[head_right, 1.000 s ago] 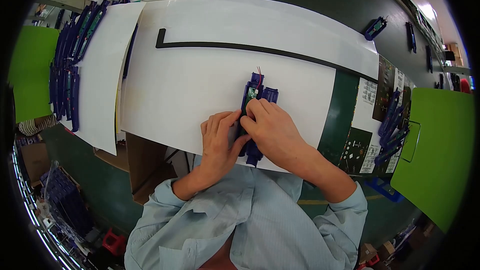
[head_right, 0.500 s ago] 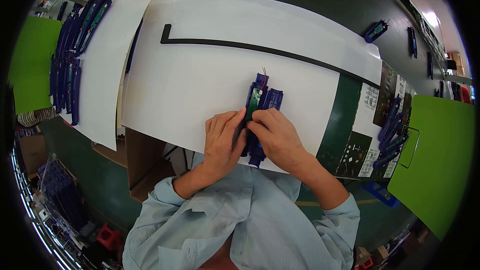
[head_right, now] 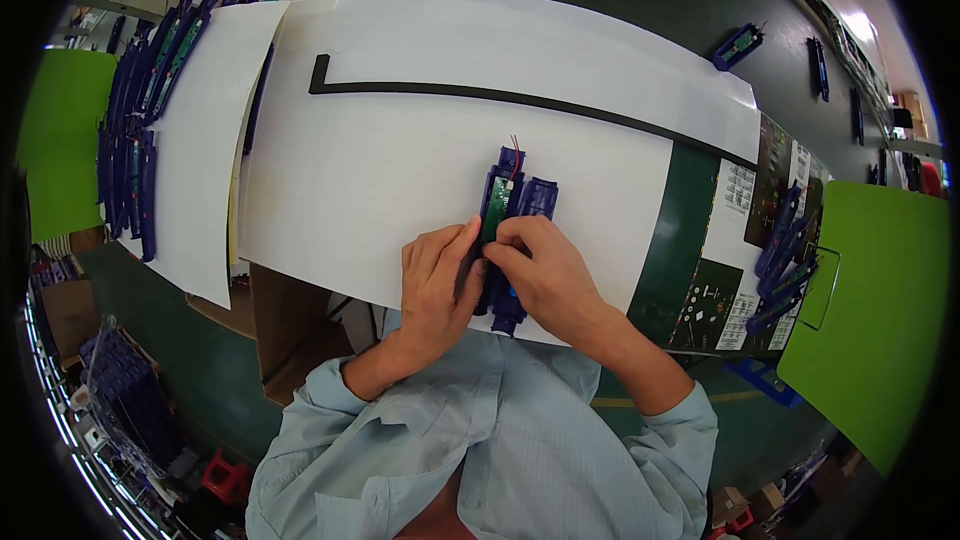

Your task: The person assembles electronic components by hand, combining circuit boards and wires into an electronic housing.

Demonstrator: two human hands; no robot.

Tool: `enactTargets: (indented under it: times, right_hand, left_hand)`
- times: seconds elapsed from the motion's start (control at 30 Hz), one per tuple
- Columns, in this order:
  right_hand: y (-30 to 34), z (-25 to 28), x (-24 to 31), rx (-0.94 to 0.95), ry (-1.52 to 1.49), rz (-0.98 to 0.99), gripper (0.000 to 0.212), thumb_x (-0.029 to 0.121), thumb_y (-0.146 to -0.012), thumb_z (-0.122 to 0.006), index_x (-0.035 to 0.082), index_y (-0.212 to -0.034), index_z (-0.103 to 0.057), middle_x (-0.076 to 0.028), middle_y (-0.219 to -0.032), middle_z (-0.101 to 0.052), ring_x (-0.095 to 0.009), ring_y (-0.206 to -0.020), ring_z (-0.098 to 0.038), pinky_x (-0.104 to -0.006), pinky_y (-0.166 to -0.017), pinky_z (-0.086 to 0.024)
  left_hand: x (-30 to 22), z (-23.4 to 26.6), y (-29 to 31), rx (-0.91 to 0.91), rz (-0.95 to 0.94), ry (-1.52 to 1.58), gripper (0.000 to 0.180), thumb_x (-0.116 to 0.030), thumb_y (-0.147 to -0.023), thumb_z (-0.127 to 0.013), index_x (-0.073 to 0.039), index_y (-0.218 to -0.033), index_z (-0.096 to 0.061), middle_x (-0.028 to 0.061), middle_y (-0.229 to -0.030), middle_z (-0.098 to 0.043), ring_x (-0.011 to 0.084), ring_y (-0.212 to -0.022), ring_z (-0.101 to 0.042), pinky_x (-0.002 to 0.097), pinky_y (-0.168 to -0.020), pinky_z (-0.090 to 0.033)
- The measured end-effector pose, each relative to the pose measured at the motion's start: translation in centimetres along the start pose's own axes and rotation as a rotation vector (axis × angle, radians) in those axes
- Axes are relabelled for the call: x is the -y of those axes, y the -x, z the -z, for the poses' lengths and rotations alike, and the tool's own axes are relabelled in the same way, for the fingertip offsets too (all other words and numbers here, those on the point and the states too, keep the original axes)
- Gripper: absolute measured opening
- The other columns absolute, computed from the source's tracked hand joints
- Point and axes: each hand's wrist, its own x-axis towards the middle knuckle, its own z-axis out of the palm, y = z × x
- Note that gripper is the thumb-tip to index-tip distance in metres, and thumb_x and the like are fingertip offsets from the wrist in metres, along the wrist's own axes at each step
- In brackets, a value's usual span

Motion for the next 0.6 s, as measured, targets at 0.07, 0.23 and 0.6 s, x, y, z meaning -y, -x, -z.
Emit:
enactTargets:
  times: [0.07, 0.23, 0.6]
  right_hand:
    - [0.0, -0.4, 0.2, -0.030, -0.029, -0.042, 0.024, -0.002, -0.084, -0.071, -0.001, -0.108, -0.070, -0.012, -0.110, -0.064, -0.031, -0.095, -0.063, -0.0404, -0.081, -0.054]
    - [0.3, -1.2, -0.1, -0.156, -0.019, 0.016, 0.029, -0.001, -0.085, -0.071, -0.001, -0.114, -0.069, -0.014, -0.106, -0.072, -0.031, -0.093, -0.068, -0.0412, -0.079, -0.056]
    - [-0.8, 0.1, 0.2, -0.078, 0.082, 0.143, 0.030, -0.001, -0.083, -0.070, -0.002, -0.113, -0.069, -0.015, -0.103, -0.072, -0.031, -0.092, -0.071, -0.0396, -0.076, -0.058]
  left_hand:
    - [-0.1, 0.0, 0.1, 0.002, 0.004, 0.004, 0.056, 0.003, -0.088, -0.069, 0.001, -0.143, -0.058, 0.0129, -0.122, -0.063, 0.0284, -0.108, -0.060, 0.0395, -0.096, -0.041]
    - [-0.1, -0.1, 0.2, 0.000, 0.013, -0.003, 0.056, 0.002, -0.088, -0.069, 0.001, -0.143, -0.058, 0.0124, -0.123, -0.063, 0.0277, -0.108, -0.060, 0.0391, -0.096, -0.041]
    - [0.1, 0.1, 0.0, 0.005, 0.017, -0.017, 0.056, 0.002, -0.088, -0.071, 0.000, -0.143, -0.058, 0.0137, -0.124, -0.064, 0.0292, -0.110, -0.061, 0.0395, -0.096, -0.042]
